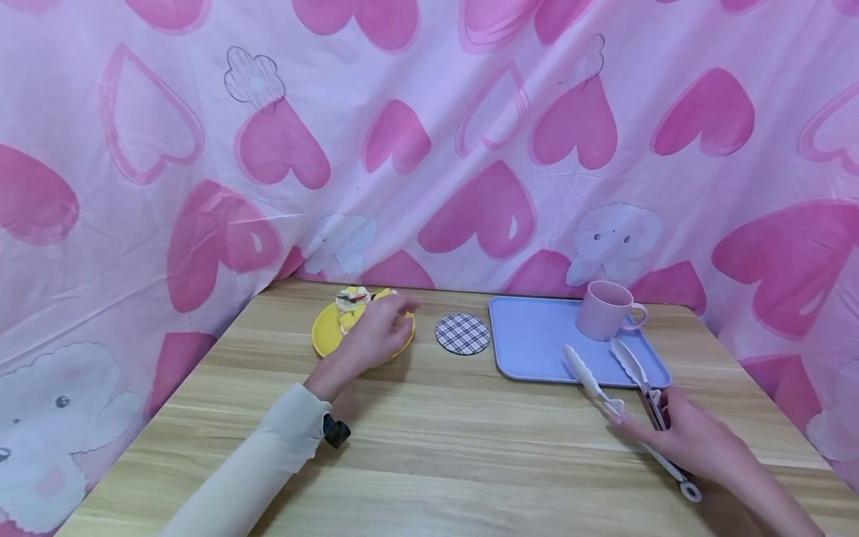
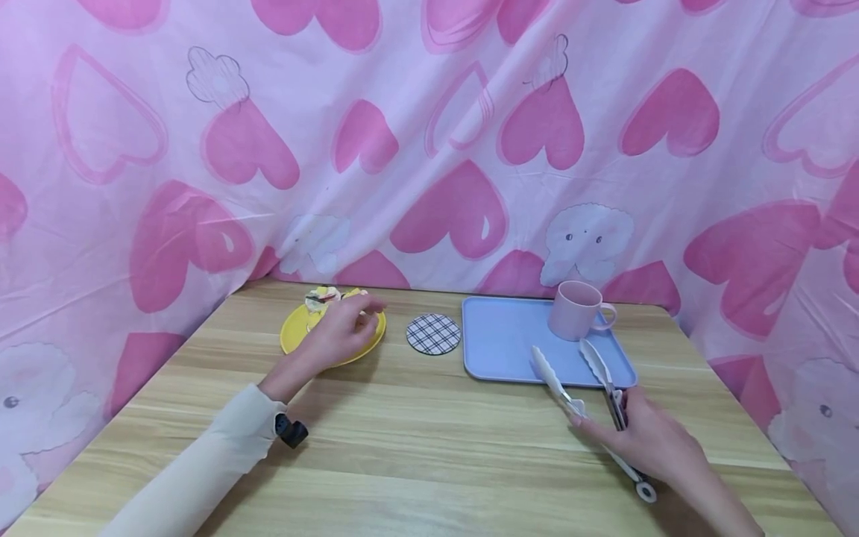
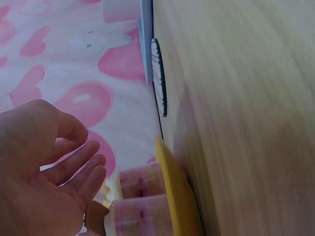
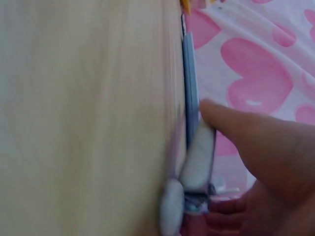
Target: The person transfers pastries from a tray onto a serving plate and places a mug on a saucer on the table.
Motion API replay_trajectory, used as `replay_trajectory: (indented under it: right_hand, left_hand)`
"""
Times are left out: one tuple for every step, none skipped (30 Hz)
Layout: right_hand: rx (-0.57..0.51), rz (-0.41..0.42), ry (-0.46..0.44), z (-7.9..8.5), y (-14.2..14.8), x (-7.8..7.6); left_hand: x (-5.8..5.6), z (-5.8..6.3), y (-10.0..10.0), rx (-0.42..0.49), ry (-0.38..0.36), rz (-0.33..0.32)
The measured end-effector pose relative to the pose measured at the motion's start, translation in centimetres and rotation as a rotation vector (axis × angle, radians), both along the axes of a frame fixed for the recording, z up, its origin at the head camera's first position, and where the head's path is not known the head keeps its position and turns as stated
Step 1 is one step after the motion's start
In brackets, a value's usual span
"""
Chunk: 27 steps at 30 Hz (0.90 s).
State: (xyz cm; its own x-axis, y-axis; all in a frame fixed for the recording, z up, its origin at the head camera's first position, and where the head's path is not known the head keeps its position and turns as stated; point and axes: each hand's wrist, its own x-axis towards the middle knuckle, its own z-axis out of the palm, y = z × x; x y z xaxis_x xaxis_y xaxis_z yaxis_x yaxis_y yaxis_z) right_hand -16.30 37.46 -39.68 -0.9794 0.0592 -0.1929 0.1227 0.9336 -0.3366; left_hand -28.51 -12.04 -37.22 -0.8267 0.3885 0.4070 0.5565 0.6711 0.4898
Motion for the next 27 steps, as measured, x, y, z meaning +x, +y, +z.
replay_trajectory:
  right_hand:
    - [-0.006, 0.018, 0.017, 0.2, 0.1, -0.1]
    - [-0.017, 0.033, 0.032, 0.4, 0.3, -0.3]
    - [-0.034, 0.047, 0.049, 0.7, 0.5, -0.4]
    - [-0.051, 0.055, 0.067, 1.0, 0.7, -0.6]
    - [-0.069, 0.057, 0.081, 1.3, 1.0, -0.8]
    - [-0.092, 0.054, 0.103, 1.7, 1.2, -1.1]
    - [-0.107, 0.058, 0.137, 2.1, 1.5, -1.4]
    - [-0.127, 0.057, 0.162, 2.5, 1.8, -1.8]
    - [-0.133, 0.058, 0.196, 2.9, 2.0, -2.1]
    - [-0.144, 0.064, 0.237, 3.3, 2.3, -2.6]
    - [-0.156, 0.073, 0.277, 3.6, 2.5, -3.1]
    - [-0.165, 0.082, 0.315, 3.9, 2.7, -3.5]
    - [-0.164, 0.085, 0.341, 4.3, 2.8, -3.9]
    - [-0.169, 0.093, 0.366, 4.5, 2.9, -4.3]
    - [-0.173, 0.103, 0.383, 4.8, 2.9, -4.6]
    - [-0.186, 0.114, 0.398, 5.0, 2.9, -5.0]
    - [-0.183, 0.114, 0.404, 5.2, 2.8, -5.3]
    - [-0.179, 0.115, 0.409, 5.4, 2.7, -5.6]
    - [-0.172, 0.120, 0.419, 5.6, 2.6, -6.0]
    - [-0.167, 0.129, 0.425, 5.8, 2.5, -6.3]
    - [-0.159, 0.134, 0.428, 6.0, 2.4, -6.7]
    - [-0.150, 0.137, 0.431, 6.2, 2.3, -7.1]
    - [-0.141, 0.139, 0.432, 6.4, 2.3, -7.6]
    - [-0.136, 0.147, 0.430, 6.5, 2.4, -8.0]
    - [-0.129, 0.151, 0.428, 6.7, 2.4, -8.5]
    - [-0.120, 0.154, 0.424, 6.8, 2.5, -8.9]
    - [-0.110, 0.155, 0.418, 6.9, 2.6, -9.4]
  left_hand:
    - [0.0, -0.1, 0.1, -0.004, -0.007, 0.000]
    - [0.0, -0.1, 0.3, -0.006, -0.018, 0.001]
    - [0.1, -0.1, 0.4, -0.006, -0.030, 0.002]
    - [0.1, -0.1, 0.5, -0.007, -0.044, 0.004]
    - [0.2, -0.1, 0.6, -0.009, -0.049, 0.007]
    - [0.2, -0.1, 0.7, -0.010, -0.056, 0.011]
    - [0.2, -0.1, 0.7, -0.013, -0.058, 0.016]
    - [0.3, 0.0, 0.8, -0.013, -0.059, 0.021]
    - [0.3, 0.0, 0.9, -0.015, -0.060, 0.025]
    - [0.3, -0.1, 1.0, -0.020, -0.061, 0.030]
    - [0.2, -0.1, 1.1, -0.021, -0.066, 0.033]
    - [0.2, -0.1, 1.2, -0.022, -0.076, 0.035]
    - [0.2, -0.2, 1.4, -0.023, -0.083, 0.036]
    - [0.1, -0.3, 1.5, -0.023, -0.093, 0.033]
    - [0.0, -0.4, 1.6, -0.025, -0.103, 0.032]
    - [0.0, -0.5, 1.8, -0.021, -0.113, 0.027]
    - [-0.1, -0.5, 1.9, -0.018, -0.121, 0.020]
    - [-0.2, -0.6, 2.1, -0.016, -0.128, 0.014]
    - [-0.4, -0.8, 2.2, -0.013, -0.133, 0.007]
    - [-0.5, -0.9, 2.4, -0.011, -0.140, 0.001]
    - [-0.6, -1.0, 2.6, -0.010, -0.146, -0.004]
    - [-0.7, -1.1, 2.7, -0.010, -0.153, -0.010]
    - [-0.8, -1.2, 2.9, -0.013, -0.161, -0.014]
    - [-0.9, -1.3, 3.1, -0.016, -0.169, -0.017]
    - [-1.0, -1.5, 3.2, -0.021, -0.177, -0.020]
    - [-1.1, -1.6, 3.4, -0.022, -0.190, -0.024]
    - [-1.2, -1.7, 3.6, -0.024, -0.202, -0.027]
